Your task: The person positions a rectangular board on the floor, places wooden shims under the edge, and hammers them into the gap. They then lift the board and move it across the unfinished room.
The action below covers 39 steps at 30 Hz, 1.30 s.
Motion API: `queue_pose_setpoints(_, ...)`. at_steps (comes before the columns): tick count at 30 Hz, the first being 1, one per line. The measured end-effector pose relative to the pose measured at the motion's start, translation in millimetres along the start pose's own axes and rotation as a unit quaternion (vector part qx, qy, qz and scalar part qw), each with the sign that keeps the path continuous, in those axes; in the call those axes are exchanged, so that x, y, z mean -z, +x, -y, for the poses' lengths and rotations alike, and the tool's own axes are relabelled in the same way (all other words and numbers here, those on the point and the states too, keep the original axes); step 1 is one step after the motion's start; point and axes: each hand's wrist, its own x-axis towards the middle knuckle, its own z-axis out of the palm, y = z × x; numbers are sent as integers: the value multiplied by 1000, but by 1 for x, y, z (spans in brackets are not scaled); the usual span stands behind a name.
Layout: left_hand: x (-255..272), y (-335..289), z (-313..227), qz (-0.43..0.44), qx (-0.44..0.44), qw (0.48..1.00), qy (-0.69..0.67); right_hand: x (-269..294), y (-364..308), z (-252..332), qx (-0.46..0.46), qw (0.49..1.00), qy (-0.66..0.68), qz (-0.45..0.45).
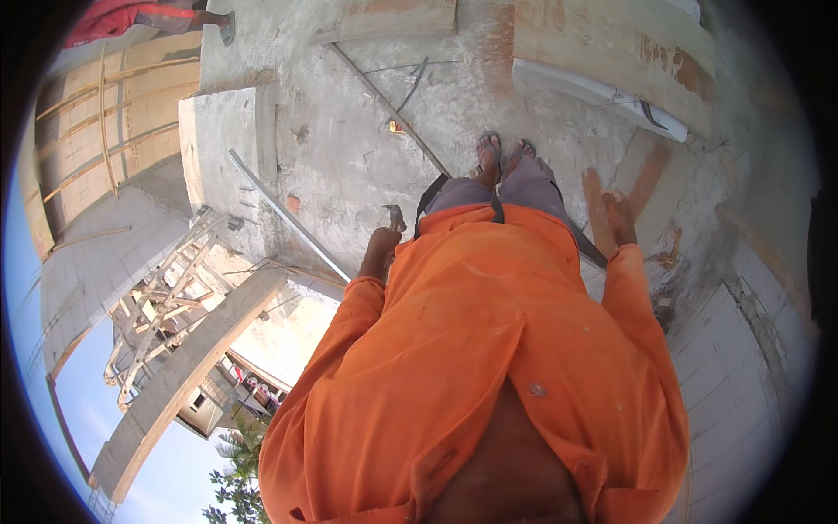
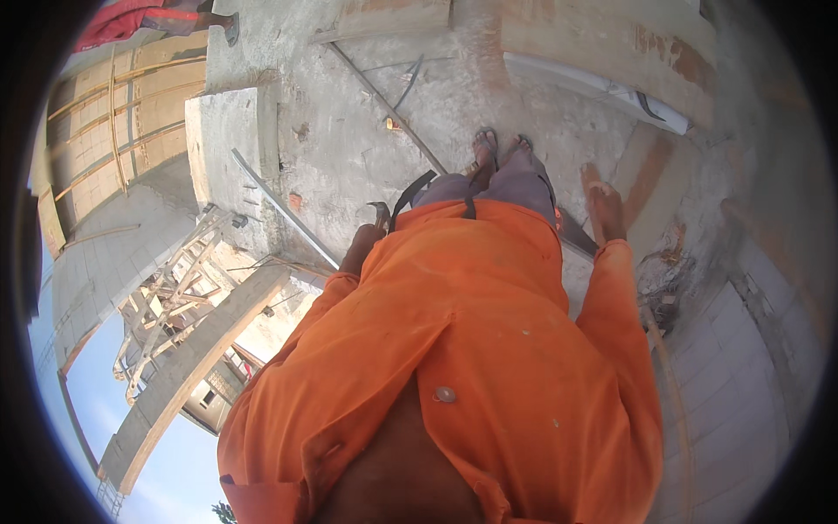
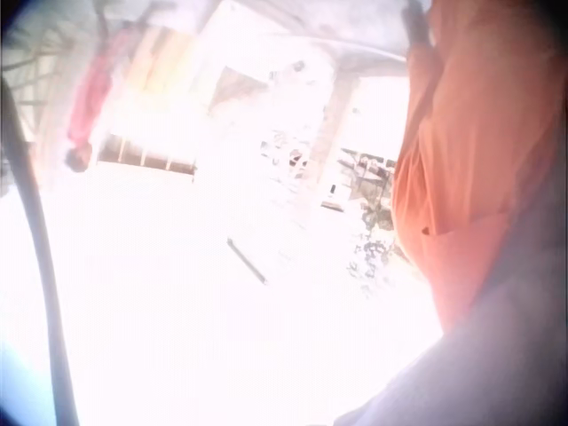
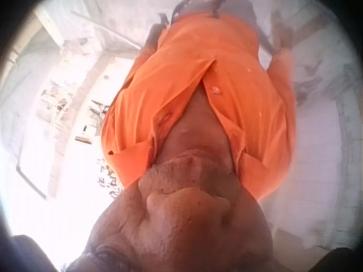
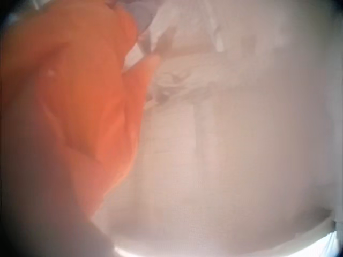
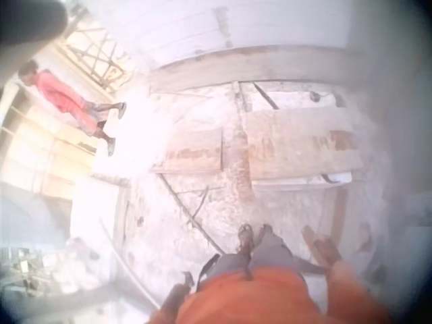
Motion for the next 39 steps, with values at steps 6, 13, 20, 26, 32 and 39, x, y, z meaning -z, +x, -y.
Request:
queue_pose_setpoints(6, -21, 12, 37, -31, -87, 996, 20, 21, 44, 12, 3, 998, -28, 62)
queue_pose_setpoints(13, -30, -21, 11, -65, -17, 997, 46, 31, 59, -2, -11, 998, -30, 56)
queue_pose_setpoints(20, -26, 1, 64, -57, -148, 976, 150, 16, 61, -29, -3, 998, 8, 67)
queue_pose_setpoints(26, 1, 12, 57, -36, -82, 992, 84, 9, 52, -39, 7, 998, 29, 59)
queue_pose_setpoints(32, 48, 3, 9, -56, 15, 998, -14, -16, 24, -27, 16, 998, 54, -3)
queue_pose_setpoints(39, 77, 85, -18, -17, -69, 997, -3, -48, -6, -45, -78, 993, 25, -82)
